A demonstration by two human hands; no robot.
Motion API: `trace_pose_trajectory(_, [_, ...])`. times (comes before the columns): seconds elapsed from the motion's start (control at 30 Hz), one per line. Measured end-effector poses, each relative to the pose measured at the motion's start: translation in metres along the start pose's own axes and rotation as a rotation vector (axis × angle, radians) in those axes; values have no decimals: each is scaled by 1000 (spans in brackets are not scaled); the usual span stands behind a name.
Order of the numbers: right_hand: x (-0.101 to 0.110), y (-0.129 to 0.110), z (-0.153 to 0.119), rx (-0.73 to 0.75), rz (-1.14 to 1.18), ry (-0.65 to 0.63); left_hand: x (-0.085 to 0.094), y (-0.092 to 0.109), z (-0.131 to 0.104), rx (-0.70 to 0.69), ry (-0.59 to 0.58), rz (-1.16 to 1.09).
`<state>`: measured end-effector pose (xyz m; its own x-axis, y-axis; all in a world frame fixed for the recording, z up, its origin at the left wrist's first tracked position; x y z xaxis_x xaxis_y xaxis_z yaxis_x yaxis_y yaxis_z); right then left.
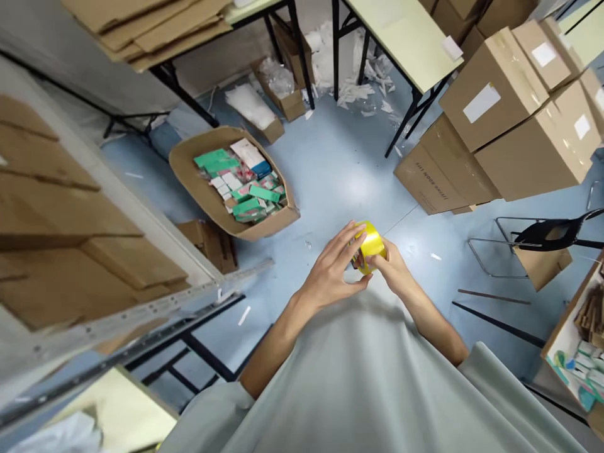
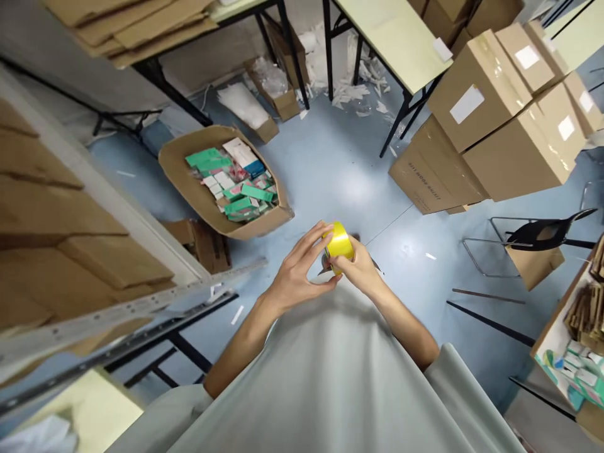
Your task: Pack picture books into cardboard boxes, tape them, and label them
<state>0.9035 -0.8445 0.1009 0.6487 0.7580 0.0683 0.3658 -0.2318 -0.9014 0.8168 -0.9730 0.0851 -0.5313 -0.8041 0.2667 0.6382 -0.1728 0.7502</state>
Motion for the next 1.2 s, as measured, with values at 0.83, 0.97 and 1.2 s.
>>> trace_pose_trajectory(0.83, [-2, -274, 536, 72, 157, 45, -60, -355, 526, -22, -256, -105])
trace_pose_trajectory(0.97, [-16, -307, 615, 57, 193, 88, -62, -427, 603, -53, -313, -225])
trace_pose_trajectory(1.2, [-42, -393, 729, 98, 357, 355, -47, -513, 759, -118, -261, -247])
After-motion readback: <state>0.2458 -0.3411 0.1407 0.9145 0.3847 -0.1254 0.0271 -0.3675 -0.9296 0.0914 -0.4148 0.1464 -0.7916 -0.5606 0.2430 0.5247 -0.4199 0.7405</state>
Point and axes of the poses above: each hand's wrist, its own z-axis towards the middle knuckle, its own x-axis out of the back of the hand, y = z × x, the point moved 4 cm from there along z, towards the middle knuckle, and after that the axes turned 14 degrees about y, right-handed, at the moved point
